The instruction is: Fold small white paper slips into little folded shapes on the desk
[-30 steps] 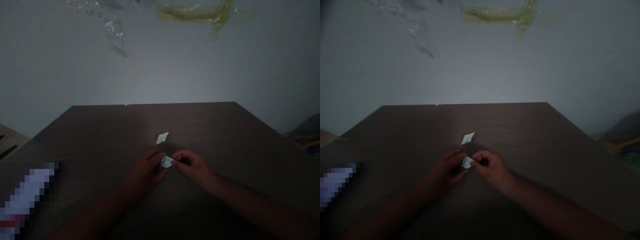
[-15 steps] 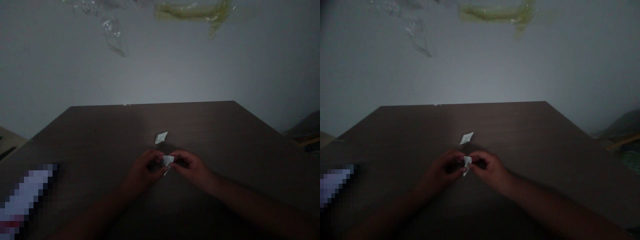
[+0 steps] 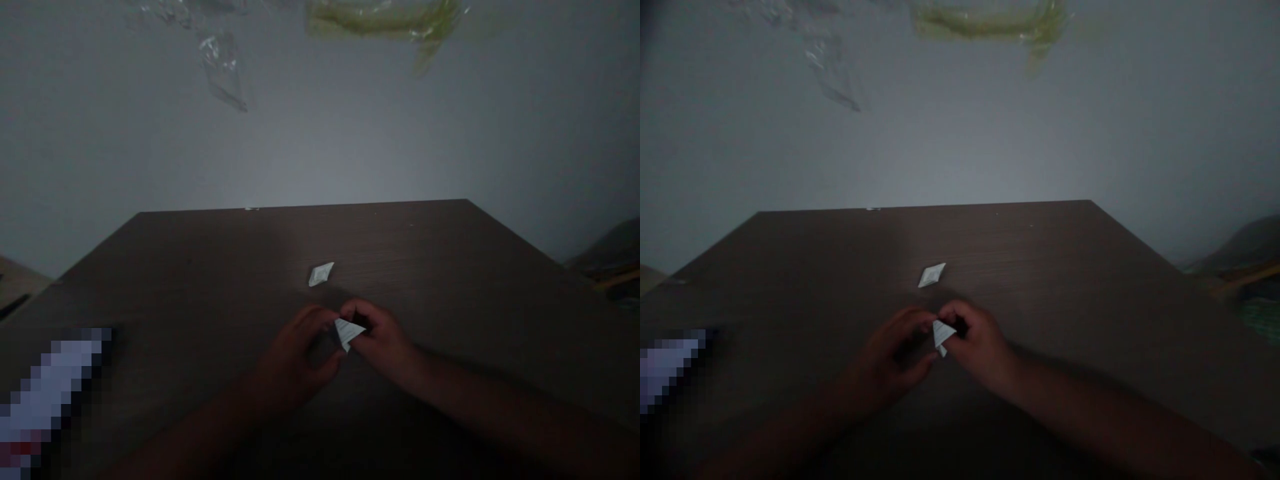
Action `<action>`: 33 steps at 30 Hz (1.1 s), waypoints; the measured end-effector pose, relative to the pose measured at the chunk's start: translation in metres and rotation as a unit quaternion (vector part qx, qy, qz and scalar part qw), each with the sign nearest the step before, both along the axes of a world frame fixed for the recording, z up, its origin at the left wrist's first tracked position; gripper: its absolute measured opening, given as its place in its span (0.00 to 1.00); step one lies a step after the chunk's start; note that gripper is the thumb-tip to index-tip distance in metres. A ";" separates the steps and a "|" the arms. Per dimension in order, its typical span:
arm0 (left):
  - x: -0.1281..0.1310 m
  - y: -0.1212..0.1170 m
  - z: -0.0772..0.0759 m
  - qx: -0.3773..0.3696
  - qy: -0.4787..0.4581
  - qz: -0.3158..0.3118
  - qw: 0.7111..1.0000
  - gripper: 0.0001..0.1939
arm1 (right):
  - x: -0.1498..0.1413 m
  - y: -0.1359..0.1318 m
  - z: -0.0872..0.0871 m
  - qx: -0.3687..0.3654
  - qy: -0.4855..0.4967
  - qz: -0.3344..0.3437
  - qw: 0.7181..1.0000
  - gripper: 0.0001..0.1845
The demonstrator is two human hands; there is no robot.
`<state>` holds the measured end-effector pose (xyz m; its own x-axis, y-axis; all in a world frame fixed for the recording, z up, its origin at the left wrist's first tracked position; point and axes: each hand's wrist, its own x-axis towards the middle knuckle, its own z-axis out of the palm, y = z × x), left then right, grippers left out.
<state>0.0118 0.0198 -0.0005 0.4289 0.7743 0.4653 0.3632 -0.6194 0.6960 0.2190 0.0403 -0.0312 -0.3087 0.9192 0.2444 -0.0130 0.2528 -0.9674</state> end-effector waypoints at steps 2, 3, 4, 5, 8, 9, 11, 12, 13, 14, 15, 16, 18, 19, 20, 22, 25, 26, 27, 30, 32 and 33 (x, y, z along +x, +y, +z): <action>0.001 0.000 0.000 -0.015 0.000 0.010 1.000 0.18 | -0.001 -0.001 -0.002 0.005 -0.010 -0.015 1.000 0.04; 0.001 0.000 -0.001 -0.024 -0.003 0.014 1.000 0.16 | -0.001 -0.001 -0.002 0.007 -0.015 -0.023 1.000 0.04; 0.000 0.001 -0.001 -0.036 -0.007 0.016 0.999 0.15 | -0.001 -0.002 -0.002 0.004 -0.020 -0.025 0.999 0.05; 0.000 0.002 -0.002 -0.050 -0.012 0.014 0.999 0.14 | -0.001 -0.002 0.000 -0.002 -0.021 -0.021 1.000 0.06; -0.003 0.008 -0.006 -0.128 -0.039 0.018 0.991 0.15 | 0.002 0.000 0.007 -0.047 0.000 0.027 0.999 0.10; -0.005 0.011 -0.008 -0.163 -0.058 0.020 0.985 0.16 | 0.004 0.001 0.010 -0.065 0.013 0.047 0.997 0.11; -0.008 0.015 -0.011 -0.237 -0.104 0.015 0.966 0.18 | 0.007 0.003 0.015 -0.102 0.040 0.080 0.991 0.15; -0.009 0.016 -0.012 -0.270 -0.124 0.006 0.955 0.19 | 0.009 0.004 0.017 -0.119 0.054 0.089 0.987 0.16; -0.010 0.017 -0.012 -0.297 -0.138 -0.007 0.945 0.20 | 0.010 0.005 0.019 -0.138 0.068 0.093 0.984 0.18; -0.011 0.018 -0.013 -0.314 -0.146 -0.019 0.938 0.20 | 0.011 0.006 0.019 -0.158 0.082 0.094 0.979 0.19; -0.012 0.019 -0.013 -0.315 -0.149 -0.027 0.937 0.20 | 0.012 0.006 0.020 -0.178 0.096 0.094 0.975 0.20; -0.013 0.019 -0.012 -0.304 -0.146 -0.032 0.941 0.20 | 0.012 0.007 0.019 -0.194 0.106 0.093 0.971 0.21; -0.013 0.019 -0.011 -0.262 -0.126 -0.038 0.956 0.17 | 0.012 0.007 0.019 -0.210 0.102 0.093 0.968 0.23; -0.012 0.019 -0.009 -0.240 -0.113 -0.042 0.963 0.16 | 0.012 0.007 0.019 -0.211 0.090 0.095 0.969 0.23; -0.012 0.019 -0.008 -0.224 -0.102 -0.047 0.968 0.16 | 0.012 0.007 0.019 -0.210 0.077 0.098 0.970 0.24; -0.012 0.019 -0.006 -0.210 -0.094 -0.059 0.971 0.17 | 0.012 0.007 0.019 -0.214 0.062 0.107 0.969 0.25; -0.013 0.018 -0.002 -0.223 -0.095 -0.061 0.968 0.19 | 0.012 0.008 0.020 -0.228 0.069 0.115 0.964 0.26; -0.013 0.018 -0.001 -0.231 -0.096 -0.061 0.966 0.19 | 0.013 0.009 0.020 -0.231 0.072 0.115 0.964 0.26; -0.014 0.018 0.000 -0.237 -0.099 -0.061 0.964 0.19 | 0.013 0.009 0.019 -0.232 0.076 0.115 0.963 0.26; -0.014 0.020 0.002 -0.244 -0.109 -0.041 0.963 0.14 | 0.012 0.010 0.018 -0.239 0.080 0.121 0.960 0.27; -0.014 0.020 0.001 -0.252 -0.103 -0.003 0.962 0.10 | 0.012 0.010 0.016 -0.242 0.071 0.125 0.959 0.25; -0.013 0.020 0.001 -0.259 -0.097 0.018 0.961 0.09 | 0.011 0.010 0.015 -0.239 0.063 0.125 0.961 0.24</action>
<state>-0.0011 0.0397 0.0002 0.3414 0.9364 0.0815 0.2106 -0.1607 0.9643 0.2302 0.0505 -0.0159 -0.5298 0.8368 -0.1383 -0.1398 -0.2470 -0.9589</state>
